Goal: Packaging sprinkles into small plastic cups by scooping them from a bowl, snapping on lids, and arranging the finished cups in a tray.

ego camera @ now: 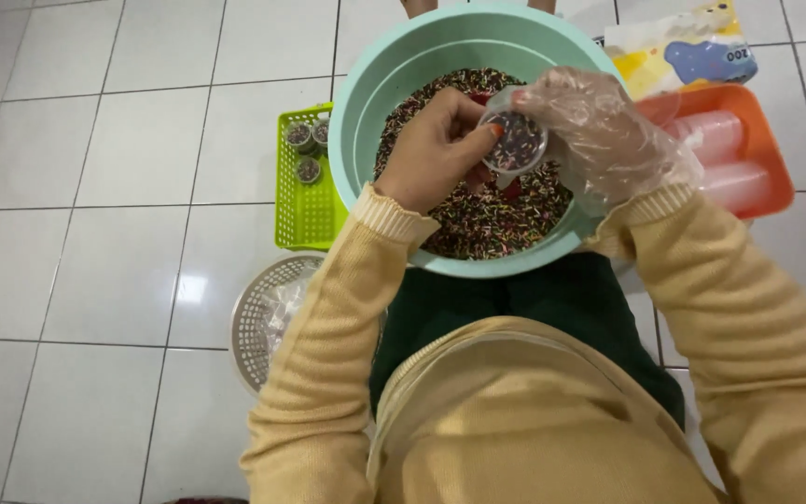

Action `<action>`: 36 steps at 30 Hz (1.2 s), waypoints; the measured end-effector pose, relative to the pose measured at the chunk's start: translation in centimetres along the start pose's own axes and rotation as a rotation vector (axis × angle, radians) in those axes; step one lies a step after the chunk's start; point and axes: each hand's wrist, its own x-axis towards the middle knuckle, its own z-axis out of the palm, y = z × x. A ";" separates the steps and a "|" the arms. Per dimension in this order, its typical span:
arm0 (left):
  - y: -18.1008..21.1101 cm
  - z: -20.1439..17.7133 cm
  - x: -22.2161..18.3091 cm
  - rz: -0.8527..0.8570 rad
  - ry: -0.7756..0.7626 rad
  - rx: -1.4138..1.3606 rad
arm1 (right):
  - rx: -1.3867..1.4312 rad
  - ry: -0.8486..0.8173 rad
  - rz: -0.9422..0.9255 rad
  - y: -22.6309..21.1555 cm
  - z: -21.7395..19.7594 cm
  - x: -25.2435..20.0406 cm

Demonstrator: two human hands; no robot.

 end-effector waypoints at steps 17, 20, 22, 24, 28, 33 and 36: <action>-2.8 -1.0 2.7 -0.095 0.050 -0.178 | 0.089 -0.138 0.194 0.0 -0.1 1.7; -3.5 -1.0 2.9 -0.127 0.029 -0.250 | 0.215 -0.380 0.039 2.7 -2.5 3.2; -3.3 -1.3 2.9 -0.168 0.028 -0.236 | 0.156 -0.236 0.120 0.4 -0.4 1.8; -3.2 -1.3 2.6 -0.209 0.026 -0.221 | 0.097 -0.093 0.201 -1.0 0.6 1.7; -2.6 -0.8 1.9 -0.109 0.005 -0.121 | -0.166 -0.197 0.409 1.8 -3.2 5.1; -1.8 -0.7 1.5 -0.125 0.060 -0.002 | 0.971 -0.920 -0.667 19.2 -8.4 13.7; -2.2 -0.7 1.0 -0.136 0.052 -0.124 | -0.369 -0.014 0.269 -0.7 -2.2 3.2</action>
